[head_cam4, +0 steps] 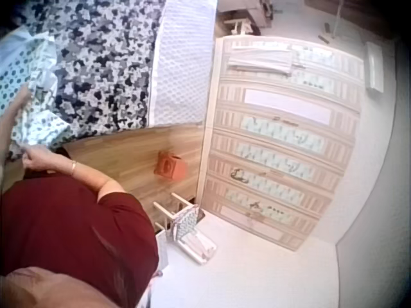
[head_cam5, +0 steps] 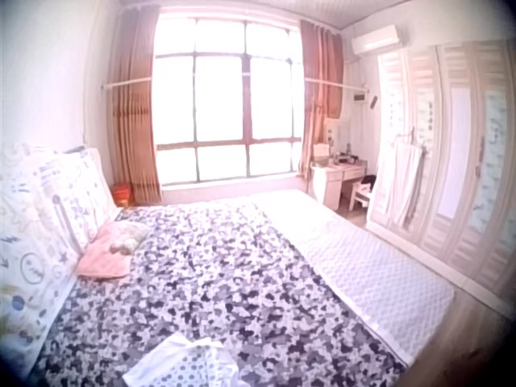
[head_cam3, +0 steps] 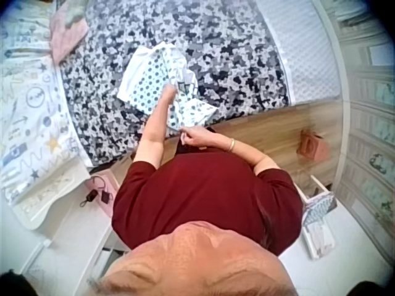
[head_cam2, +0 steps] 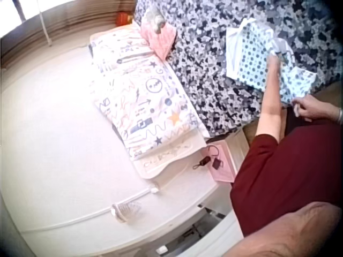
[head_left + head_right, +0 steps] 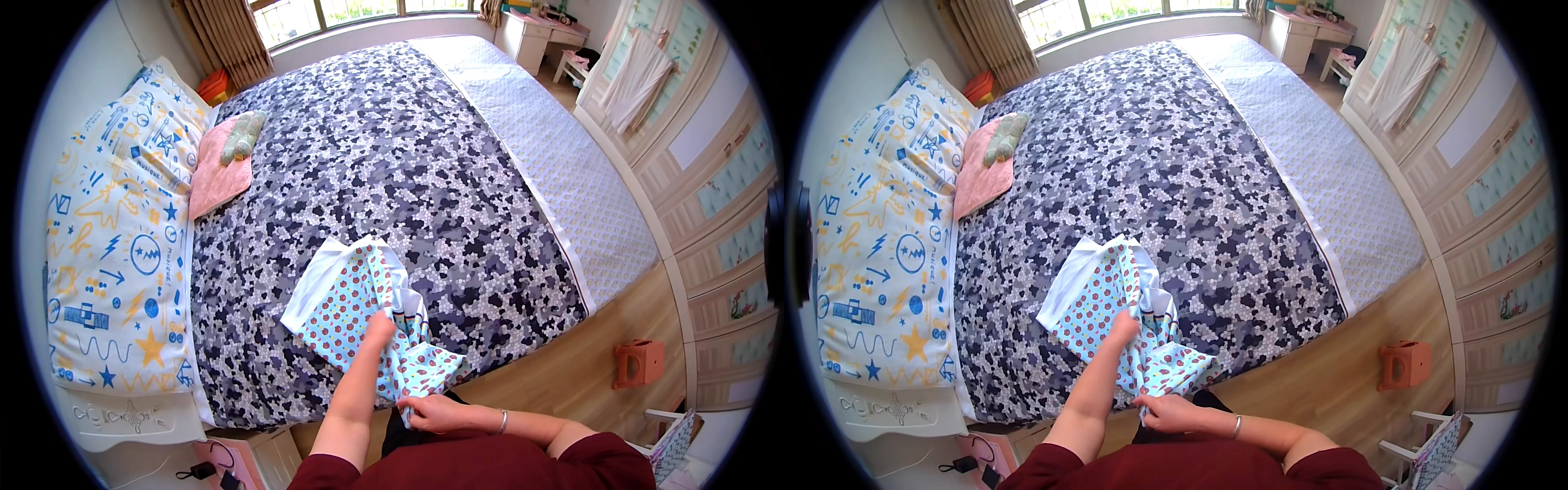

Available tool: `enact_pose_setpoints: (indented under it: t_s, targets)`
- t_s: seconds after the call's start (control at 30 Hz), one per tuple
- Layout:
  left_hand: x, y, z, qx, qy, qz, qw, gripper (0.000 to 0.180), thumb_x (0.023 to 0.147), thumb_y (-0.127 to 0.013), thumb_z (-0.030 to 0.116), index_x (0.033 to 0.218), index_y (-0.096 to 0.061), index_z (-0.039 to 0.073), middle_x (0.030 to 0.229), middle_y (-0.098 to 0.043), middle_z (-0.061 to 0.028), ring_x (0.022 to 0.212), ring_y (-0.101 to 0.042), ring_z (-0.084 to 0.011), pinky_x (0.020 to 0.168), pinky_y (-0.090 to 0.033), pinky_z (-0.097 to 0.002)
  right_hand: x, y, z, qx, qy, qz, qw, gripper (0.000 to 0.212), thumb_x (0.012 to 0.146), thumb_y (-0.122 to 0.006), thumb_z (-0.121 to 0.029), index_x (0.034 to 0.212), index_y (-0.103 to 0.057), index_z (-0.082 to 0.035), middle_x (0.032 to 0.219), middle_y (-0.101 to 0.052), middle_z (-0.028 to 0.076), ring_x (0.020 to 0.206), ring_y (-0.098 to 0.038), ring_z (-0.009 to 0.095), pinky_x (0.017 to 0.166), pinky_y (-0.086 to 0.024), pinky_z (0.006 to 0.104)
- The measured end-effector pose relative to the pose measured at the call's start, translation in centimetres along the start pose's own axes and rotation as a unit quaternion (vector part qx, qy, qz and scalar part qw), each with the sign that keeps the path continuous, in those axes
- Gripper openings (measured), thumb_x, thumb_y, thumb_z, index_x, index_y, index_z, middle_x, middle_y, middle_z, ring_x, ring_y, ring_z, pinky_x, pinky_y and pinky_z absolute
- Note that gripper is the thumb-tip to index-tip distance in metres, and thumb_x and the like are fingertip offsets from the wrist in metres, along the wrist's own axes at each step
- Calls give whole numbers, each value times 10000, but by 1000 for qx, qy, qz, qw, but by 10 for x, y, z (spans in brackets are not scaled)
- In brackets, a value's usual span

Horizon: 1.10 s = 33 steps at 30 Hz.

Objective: The person folds a patterned sheet on a bed by hand, carries it to a chair, and then returns to the bed to fold more of the sheet.

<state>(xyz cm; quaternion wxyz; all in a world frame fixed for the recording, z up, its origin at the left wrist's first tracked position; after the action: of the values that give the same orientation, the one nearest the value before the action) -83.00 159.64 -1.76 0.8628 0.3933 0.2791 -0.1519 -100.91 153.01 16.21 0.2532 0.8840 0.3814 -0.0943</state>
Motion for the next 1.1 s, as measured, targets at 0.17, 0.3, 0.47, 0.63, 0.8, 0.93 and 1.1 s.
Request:
enact_pose_setpoints:
  t_s: [0.17, 0.3, 0.47, 0.63, 0.8, 0.93, 1.1]
  targets:
    - [-1, 53, -81, -590, 53, 37, 805, 239, 809, -450, 175, 961, -484, -6, 843, -560, -80, 679, -558, -222, 629, -460, -406, -25, 41, 40, 17, -140, 138, 980, 452, 722, -433, -218, 1145, -395, -64, 705, -567, 192, 682, -557, 325, 643, -435, 401]
    - [-24, 122, -32, -748, -67, -8, 660, 293, 863, -347, 185, 1062, -442, -8, 980, -531, -131, 904, -514, -253, 819, -400, -406, -24, 62, 65, 38, -146, 139, 979, 312, 760, -385, -263, 946, -546, -72, 755, -599, 121, 712, -571, 273, 663, -440, 358]
    - [-50, 250, 60, -738, -217, 30, 638, 179, 849, -397, 155, 973, -469, 48, 860, -529, -78, 768, -515, -198, 705, -433, -367, -10, 153, 12, -216, -57, 258, 940, 266, 722, -546, -387, 906, -553, -195, 739, -589, 122, 659, -561, 280, 638, -432, 379]
    - [-183, 384, 192, -685, -514, -89, 509, 172, 849, -410, 172, 964, -465, 57, 874, -520, -83, 784, -502, -202, 722, -413, -369, -89, 297, -118, -255, 99, 635, 722, 38, 703, -564, -99, 716, -597, -85, 643, -572, 86, 618, -528, 223, 599, -378, 326]
    - [-304, 433, 194, -661, -611, -14, 436, 197, 867, -358, 172, 1033, -439, 102, 1023, -478, -150, 896, -501, -282, 637, -452, -395, -160, 288, -238, -427, 141, 735, 508, 55, 695, -583, -100, 730, -558, -66, 1012, -506, 148, 939, -454, 289, 794, -313, 356]
    - [-326, 428, 144, -644, -615, 20, 456, 223, 863, -354, 137, 1059, -419, 54, 1064, -465, -143, 927, -501, -262, 659, -467, -397, -181, 256, -272, -446, 170, 738, 477, 79, 690, -596, -117, 706, -554, -52, 1140, -406, 181, 1028, -397, 312, 830, -303, 373]
    - [-298, 388, 49, -686, -521, 104, 497, 228, 849, -376, 126, 1040, -420, 10, 1032, -482, -132, 934, -499, -230, 785, -415, -394, -169, 225, -245, -260, 225, 602, 721, 47, 678, -595, -81, 695, -564, -50, 782, -582, 116, 727, -555, 234, 642, -424, 334]
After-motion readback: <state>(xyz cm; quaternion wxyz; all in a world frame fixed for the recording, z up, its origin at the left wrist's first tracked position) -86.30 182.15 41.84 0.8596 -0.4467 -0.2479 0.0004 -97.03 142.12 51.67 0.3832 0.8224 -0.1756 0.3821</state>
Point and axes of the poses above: each hand's wrist, its own x-axis towards the middle knuckle, its own y-axis out of the back of the hand, z = x × y, the point moved 9 cm from there along x, towards the middle knuckle
